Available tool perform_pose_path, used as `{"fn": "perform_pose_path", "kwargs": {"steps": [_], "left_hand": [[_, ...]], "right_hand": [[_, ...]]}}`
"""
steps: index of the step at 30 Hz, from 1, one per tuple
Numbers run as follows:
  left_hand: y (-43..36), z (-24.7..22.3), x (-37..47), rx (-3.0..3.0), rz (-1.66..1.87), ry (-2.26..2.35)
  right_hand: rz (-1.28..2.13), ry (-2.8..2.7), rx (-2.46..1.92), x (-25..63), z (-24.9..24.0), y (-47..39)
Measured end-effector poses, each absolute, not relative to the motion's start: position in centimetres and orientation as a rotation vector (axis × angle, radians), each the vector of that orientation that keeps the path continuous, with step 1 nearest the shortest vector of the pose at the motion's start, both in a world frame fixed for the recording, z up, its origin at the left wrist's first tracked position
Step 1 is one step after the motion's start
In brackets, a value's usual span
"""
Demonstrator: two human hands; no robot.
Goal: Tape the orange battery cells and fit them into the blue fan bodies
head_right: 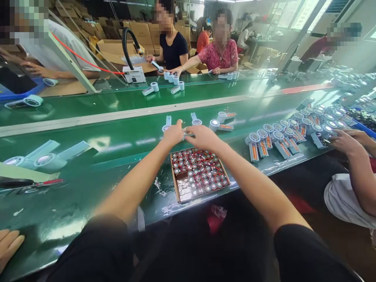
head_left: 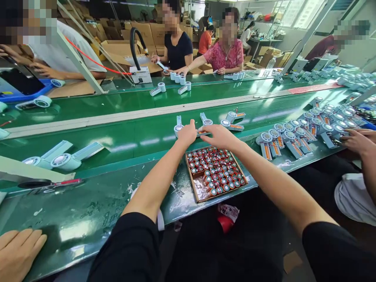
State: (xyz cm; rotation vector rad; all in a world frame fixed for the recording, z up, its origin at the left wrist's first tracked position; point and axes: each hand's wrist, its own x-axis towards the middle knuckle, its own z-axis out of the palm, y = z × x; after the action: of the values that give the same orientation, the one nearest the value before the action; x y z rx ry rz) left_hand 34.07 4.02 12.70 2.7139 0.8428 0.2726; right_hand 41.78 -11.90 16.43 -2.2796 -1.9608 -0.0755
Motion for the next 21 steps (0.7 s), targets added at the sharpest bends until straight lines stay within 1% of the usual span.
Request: {"fn": "perform_pose_path", "kwargs": {"steps": [4,6,9,12,14,16,19,21], "left_hand": [[2.1,12.3,29.0,2.69,0.547,0.527],[0.7,11.5,25.3,2.631,0.658,0.395],[-1.4,10.0,19.6,2.562,0.734,0.378],[-3.2,8.2,14.5,2.564,0.81,0.365],[-3.9,7.0,11.2,2.587,0.84,0.42],[-4.0,5.7,8.0,2.605,0.9,0.603],[-3.3,3.8,3.4,2.677,0.936,0.895],[-2.5,2.7,1.0,2.796,0.822,0.891]], "right_hand": [[0.013,-2.041,-1.886,36.6,14.2,-17.7],[-0.031,-2.096,-1.857,34.8,12.9,-19.6],[-0.093,-2.034,-1.92,33.7,12.4,-21.5],[0.054,-2.043,-1.934,34.1,13.3,-23.1],[0.198,-2.167,-1.923,34.5,14.1,-24.0],[0.278,-2.282,-1.93,34.7,14.5,-24.6],[0.246,-2.372,-1.969,34.7,14.6,-24.7],[0.193,-2.42,-1.965,34.8,14.6,-24.4]]}}
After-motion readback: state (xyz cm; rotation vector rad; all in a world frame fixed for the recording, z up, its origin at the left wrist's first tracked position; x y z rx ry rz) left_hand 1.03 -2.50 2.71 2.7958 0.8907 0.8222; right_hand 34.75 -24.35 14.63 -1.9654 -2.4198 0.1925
